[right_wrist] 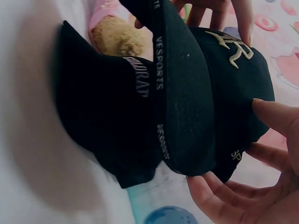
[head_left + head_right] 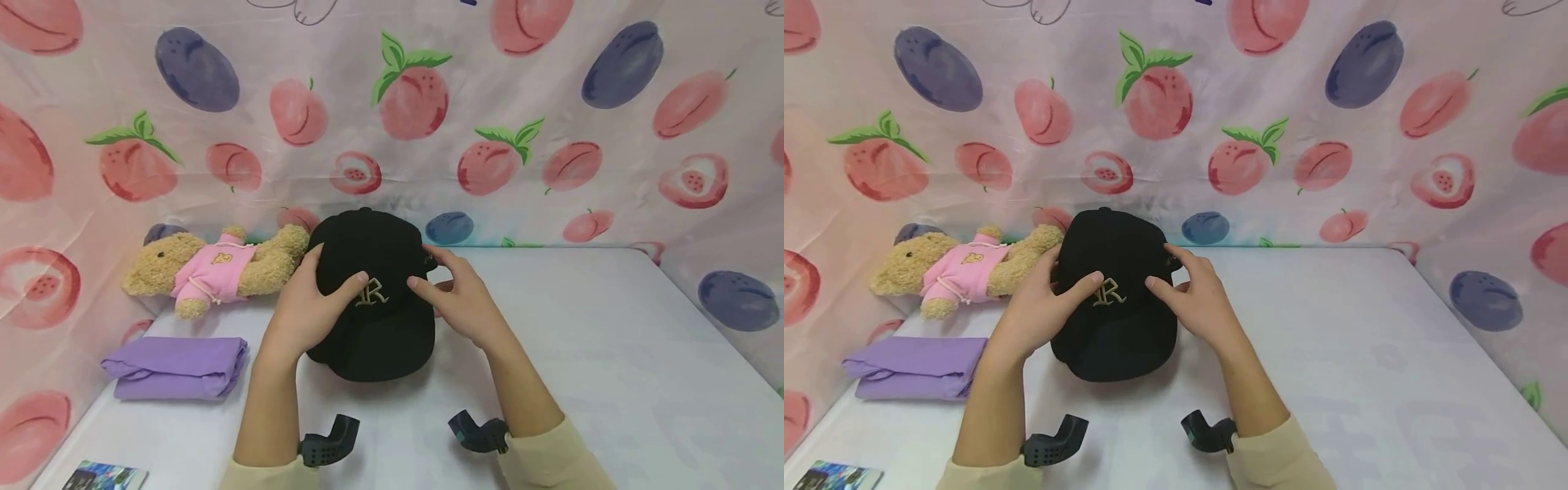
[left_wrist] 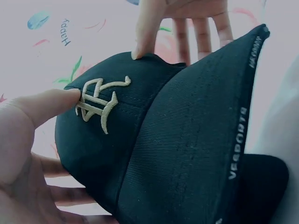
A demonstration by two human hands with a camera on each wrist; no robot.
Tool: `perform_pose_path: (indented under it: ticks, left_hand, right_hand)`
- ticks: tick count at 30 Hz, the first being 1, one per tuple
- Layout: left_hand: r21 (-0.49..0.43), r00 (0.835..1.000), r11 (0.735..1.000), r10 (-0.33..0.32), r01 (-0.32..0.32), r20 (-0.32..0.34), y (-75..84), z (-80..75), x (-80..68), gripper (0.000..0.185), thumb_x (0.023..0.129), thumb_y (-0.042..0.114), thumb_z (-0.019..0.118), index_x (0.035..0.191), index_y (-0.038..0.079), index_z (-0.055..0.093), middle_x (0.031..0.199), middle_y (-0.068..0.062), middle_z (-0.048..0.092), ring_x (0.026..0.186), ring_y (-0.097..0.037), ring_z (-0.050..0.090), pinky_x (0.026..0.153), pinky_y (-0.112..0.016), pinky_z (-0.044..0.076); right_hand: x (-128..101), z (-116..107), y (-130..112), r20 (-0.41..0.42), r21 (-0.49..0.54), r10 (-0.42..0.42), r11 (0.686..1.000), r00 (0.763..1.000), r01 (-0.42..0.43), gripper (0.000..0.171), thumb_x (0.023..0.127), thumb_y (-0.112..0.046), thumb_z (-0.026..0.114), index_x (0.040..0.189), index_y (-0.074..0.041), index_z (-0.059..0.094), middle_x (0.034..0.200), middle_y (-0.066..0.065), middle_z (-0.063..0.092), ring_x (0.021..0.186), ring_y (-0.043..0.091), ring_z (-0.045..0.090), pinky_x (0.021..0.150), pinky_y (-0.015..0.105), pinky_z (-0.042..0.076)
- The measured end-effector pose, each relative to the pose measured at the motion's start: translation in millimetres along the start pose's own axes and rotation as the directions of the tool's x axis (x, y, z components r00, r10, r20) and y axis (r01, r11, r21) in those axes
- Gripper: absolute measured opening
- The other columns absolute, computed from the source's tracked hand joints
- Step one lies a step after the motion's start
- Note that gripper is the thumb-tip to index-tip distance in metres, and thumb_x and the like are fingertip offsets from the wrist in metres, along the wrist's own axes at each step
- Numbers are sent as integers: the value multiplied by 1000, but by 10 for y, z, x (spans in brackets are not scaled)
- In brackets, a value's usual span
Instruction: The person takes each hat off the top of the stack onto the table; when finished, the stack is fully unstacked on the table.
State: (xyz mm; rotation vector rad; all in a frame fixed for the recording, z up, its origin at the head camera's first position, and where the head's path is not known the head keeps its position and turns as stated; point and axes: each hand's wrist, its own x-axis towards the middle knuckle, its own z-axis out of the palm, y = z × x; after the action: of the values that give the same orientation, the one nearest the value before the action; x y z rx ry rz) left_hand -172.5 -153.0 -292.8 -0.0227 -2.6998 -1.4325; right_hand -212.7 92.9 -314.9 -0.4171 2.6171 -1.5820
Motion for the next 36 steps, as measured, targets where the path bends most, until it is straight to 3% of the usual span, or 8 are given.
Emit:
perform_pose_path:
  ticks: [7, 12, 22, 36]
  left_hand:
    - [5, 1000, 1000, -4, 5, -22, 75, 85, 18, 96, 91, 65, 66, 165, 23, 23, 167, -3, 35, 152, -29, 36, 122, -60, 30]
    - [2, 999, 1000, -8, 8, -34, 126, 148, 21, 99, 91, 66, 66, 166, 22, 20, 169, -4, 29, 154, -28, 31, 123, -60, 28]
    - [-34, 999, 999, -8, 7, -33, 176, 276, 26, 99, 91, 64, 66, 166, 22, 18, 166, -8, 31, 152, -29, 34, 123, -60, 30]
    - [-61, 1000, 998, -10, 8, -23, 327, 599, 107, 98, 92, 66, 64, 166, 23, 17, 165, -6, 33, 150, -29, 37, 120, -61, 33]
  right_hand:
    - [-33, -137, -29, -31, -42, -15, 999, 999, 13, 72, 97, -43, 70, 160, -25, 39, 165, 9, 34, 118, 32, 70, 77, 36, 61]
    - [-47, -208, -48, -48, -56, -23, 998, 999, 21, 73, 97, -42, 70, 160, -24, 39, 164, 9, 35, 118, 33, 69, 78, 37, 61]
    - [-91, -331, -72, -52, -106, -7, 994, 999, 1, 74, 97, -45, 70, 161, -26, 37, 164, 10, 36, 119, 35, 68, 82, 42, 62]
    - [-146, -607, 13, -72, -117, 43, 992, 996, -52, 75, 98, -48, 68, 162, -28, 35, 165, 10, 34, 124, 37, 64, 90, 51, 60]
